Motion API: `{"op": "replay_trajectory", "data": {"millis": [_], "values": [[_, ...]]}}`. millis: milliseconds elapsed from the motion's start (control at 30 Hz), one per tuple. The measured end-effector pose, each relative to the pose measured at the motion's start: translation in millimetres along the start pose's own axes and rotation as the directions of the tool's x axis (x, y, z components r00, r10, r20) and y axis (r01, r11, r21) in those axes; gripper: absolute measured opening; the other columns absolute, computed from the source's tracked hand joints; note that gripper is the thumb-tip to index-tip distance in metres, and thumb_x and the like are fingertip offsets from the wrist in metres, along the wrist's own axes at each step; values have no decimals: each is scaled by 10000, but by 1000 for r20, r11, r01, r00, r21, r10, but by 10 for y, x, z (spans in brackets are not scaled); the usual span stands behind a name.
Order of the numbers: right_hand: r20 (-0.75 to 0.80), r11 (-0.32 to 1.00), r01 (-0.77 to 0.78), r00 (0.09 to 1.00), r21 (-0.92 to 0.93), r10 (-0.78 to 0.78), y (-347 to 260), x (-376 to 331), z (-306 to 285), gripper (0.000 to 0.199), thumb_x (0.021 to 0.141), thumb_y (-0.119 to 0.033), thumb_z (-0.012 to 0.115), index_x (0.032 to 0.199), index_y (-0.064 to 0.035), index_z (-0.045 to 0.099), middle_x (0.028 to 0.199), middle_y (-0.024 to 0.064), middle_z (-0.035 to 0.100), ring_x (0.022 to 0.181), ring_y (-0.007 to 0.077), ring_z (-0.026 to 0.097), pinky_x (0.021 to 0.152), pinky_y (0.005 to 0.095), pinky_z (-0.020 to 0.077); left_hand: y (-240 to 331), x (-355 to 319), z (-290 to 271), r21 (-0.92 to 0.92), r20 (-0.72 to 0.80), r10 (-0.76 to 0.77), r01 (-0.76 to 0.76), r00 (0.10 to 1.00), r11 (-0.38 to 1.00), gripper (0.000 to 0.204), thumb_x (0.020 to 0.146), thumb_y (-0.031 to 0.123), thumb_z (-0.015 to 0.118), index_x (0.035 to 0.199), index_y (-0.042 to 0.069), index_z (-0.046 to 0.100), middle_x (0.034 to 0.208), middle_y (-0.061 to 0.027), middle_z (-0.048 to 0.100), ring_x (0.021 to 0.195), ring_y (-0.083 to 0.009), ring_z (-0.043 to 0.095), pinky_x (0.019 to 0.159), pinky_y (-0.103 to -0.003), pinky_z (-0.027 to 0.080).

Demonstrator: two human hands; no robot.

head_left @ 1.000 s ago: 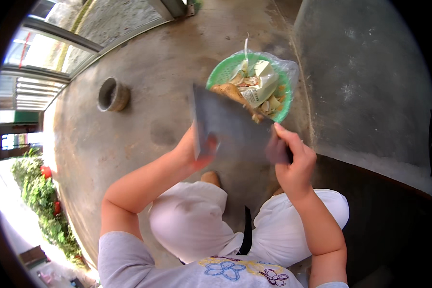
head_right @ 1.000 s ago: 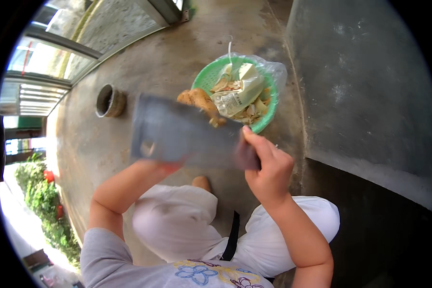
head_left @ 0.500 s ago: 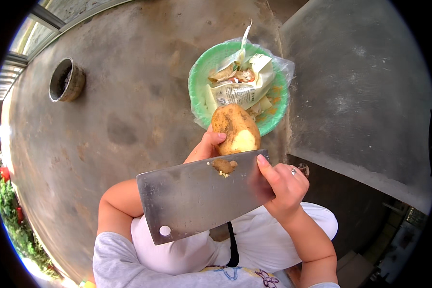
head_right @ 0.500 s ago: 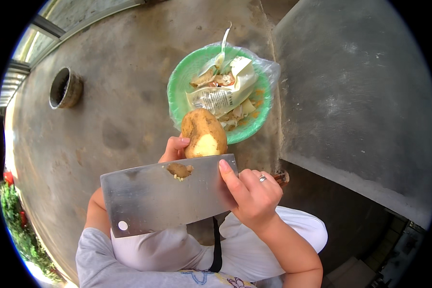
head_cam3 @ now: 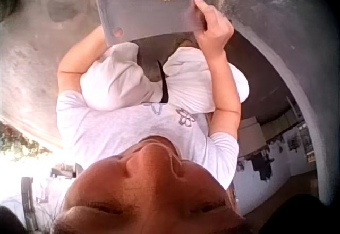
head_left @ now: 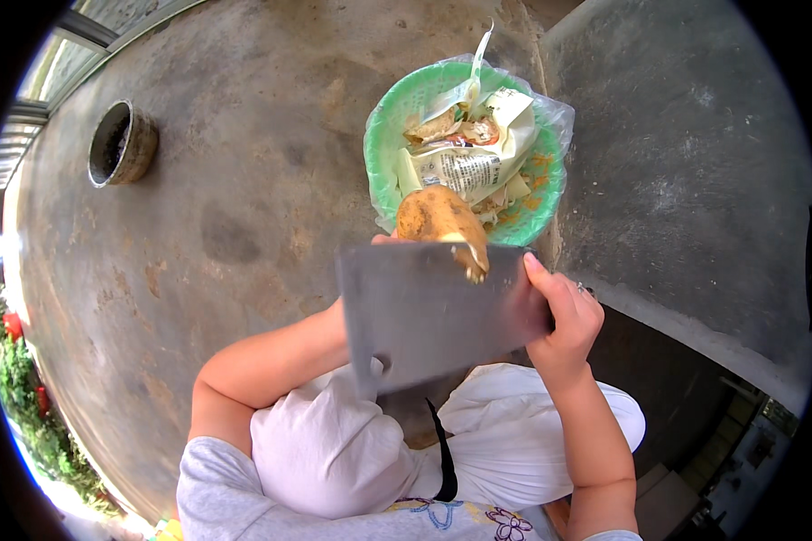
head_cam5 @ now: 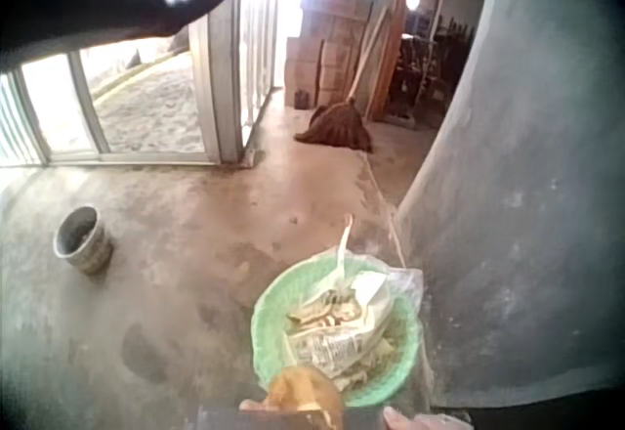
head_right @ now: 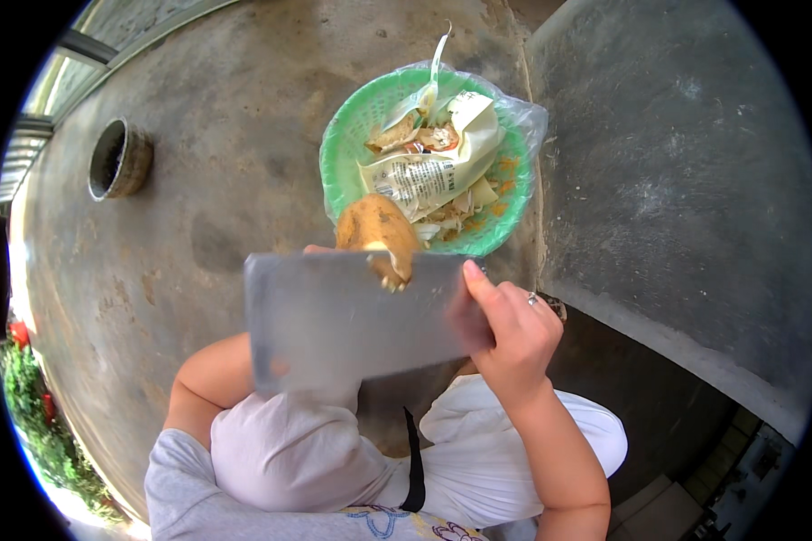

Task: The person walks from a kitchen to an outdoor area and sits on the floor. They hold a potato and use a large cleaver to peel the skin off, letting the peels fall into a green plastic basket below. The person continues peeling the potato until the skin is mostly removed.

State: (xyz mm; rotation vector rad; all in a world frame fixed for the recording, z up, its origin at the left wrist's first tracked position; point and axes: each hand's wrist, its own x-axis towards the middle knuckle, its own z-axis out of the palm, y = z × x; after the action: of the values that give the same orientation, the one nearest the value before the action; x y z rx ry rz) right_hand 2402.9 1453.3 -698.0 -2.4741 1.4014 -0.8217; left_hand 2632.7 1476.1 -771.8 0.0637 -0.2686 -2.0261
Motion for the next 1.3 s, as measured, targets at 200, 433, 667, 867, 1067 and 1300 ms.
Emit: {"op": "replay_trajectory", "data": {"millis": [200,433,667,867,1067,1300], "values": [[107,933,-358,927,-21,358,143,-27,21,423,720,92,677,1119,-47,712,830,133,710,643,259,660,592,321,506,116,59,254,-64,-296,-113,99,948,993,601,965,308,499,1503,93,339,1440,-135,516,1315,-306,529,1053,-585,468],[5,1000,-9,1000,29,9,-126,-48,-106,456,731,25,728,1175,-81,717,684,57,552,529,204,526,504,299,421,108,120,418,34,-486,-124,160,865,986,684,974,254,513,1563,165,178,1484,-119,441,1309,-288,532,1086,-492,462],[6,983,181,983,9,-181,-178,-131,-172,544,665,70,728,1192,-57,683,616,1,452,490,154,448,478,273,357,-40,113,334,230,-414,-75,184,907,956,689,954,182,492,1560,161,165,1466,-139,448,1300,-274,536,1056,-424,478],[-17,988,155,988,-22,-155,-112,-181,-160,463,740,-35,768,1194,-112,717,642,3,399,500,151,421,468,282,366,-116,105,291,301,-398,-63,195,915,933,704,934,128,481,1557,158,155,1450,-155,454,1292,-264,541,1031,-377,492],[-37,991,134,990,-12,-134,-29,-182,-164,521,706,19,765,1206,-117,706,623,8,386,488,159,402,461,283,356,-82,93,296,329,-368,-69,199,927,923,718,915,128,486,1551,168,155,1446,-157,456,1289,-270,549,1022,-381,503],[-74,992,125,989,-26,-127,77,-200,-112,553,676,61,743,1199,-115,708,603,0,400,479,157,408,458,279,343,-137,79,158,238,-392,-63,167,918,957,831,905,54,656,1555,183,155,1436,-159,479,1295,-264,541,1036,-389,502]]}}
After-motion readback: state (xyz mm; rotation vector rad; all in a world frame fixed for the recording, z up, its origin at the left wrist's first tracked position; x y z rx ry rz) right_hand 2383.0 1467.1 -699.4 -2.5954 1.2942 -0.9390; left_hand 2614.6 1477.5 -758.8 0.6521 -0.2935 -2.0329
